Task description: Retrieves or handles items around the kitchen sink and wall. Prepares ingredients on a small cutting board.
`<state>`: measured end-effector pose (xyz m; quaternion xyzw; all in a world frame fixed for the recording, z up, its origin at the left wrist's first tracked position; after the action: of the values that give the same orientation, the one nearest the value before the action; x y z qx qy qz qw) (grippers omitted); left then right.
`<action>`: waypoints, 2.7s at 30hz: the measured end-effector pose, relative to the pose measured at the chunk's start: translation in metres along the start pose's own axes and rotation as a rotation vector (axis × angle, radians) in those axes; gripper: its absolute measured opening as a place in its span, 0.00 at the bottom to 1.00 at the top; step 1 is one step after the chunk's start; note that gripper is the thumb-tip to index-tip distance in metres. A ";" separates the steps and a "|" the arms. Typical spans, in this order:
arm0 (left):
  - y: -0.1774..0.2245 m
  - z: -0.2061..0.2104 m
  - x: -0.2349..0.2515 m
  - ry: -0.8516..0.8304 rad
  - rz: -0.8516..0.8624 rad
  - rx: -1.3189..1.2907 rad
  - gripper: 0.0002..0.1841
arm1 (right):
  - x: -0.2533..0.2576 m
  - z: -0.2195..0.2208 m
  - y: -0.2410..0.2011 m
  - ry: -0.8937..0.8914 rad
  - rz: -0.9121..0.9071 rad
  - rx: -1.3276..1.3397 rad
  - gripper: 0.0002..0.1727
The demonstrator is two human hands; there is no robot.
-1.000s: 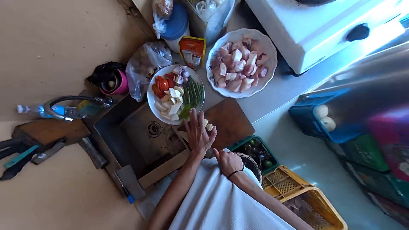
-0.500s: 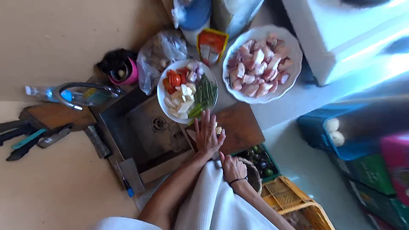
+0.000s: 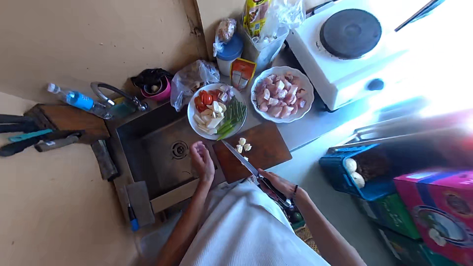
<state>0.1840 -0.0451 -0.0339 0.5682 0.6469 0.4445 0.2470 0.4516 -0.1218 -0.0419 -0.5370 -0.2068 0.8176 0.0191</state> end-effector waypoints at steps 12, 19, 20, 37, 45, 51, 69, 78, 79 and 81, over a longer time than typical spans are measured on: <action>0.021 0.059 -0.053 -0.732 0.118 0.374 0.21 | 0.010 0.009 0.014 0.028 -0.273 0.413 0.32; 0.033 0.047 -0.043 -0.682 -0.028 0.434 0.20 | 0.005 -0.005 0.016 0.456 -0.470 -0.195 0.23; 0.030 0.040 -0.043 -0.666 -0.065 0.459 0.20 | 0.005 -0.003 0.016 0.537 -0.459 -0.291 0.25; -0.019 0.021 -0.063 -0.321 -0.337 0.061 0.19 | 0.035 0.057 0.006 0.475 -0.009 -0.698 0.36; -0.027 0.020 -0.059 -0.324 -0.464 -0.023 0.23 | 0.037 0.069 -0.006 0.586 0.220 -0.785 0.34; -0.013 0.020 -0.044 -0.391 -0.608 0.037 0.35 | 0.043 0.078 -0.026 0.636 0.528 -0.787 0.28; -0.026 0.011 -0.037 -0.581 -0.340 0.085 0.31 | 0.038 0.057 -0.007 0.322 0.385 -0.292 0.15; -0.028 0.022 -0.036 -0.659 0.472 0.267 0.10 | 0.009 0.022 0.028 0.560 0.084 -0.055 0.17; -0.023 0.028 -0.032 -0.667 0.508 0.270 0.10 | 0.009 0.023 0.029 0.591 0.058 -0.080 0.19; -0.010 0.045 -0.027 -0.677 0.588 0.272 0.11 | 0.001 0.028 0.025 0.635 0.020 -0.090 0.22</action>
<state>0.2224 -0.0576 -0.0692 0.8679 0.3937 0.1961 0.2309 0.4308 -0.1534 -0.0425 -0.7677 -0.2209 0.5994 0.0508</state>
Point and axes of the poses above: each hand's wrist, its own x-axis towards the middle knuckle, its own z-axis out of the palm, y = z × x, the point moved 1 cm from there along x, towards the middle knuckle, and after that the axes turned 9 degrees about z, right-handed, at the moved point
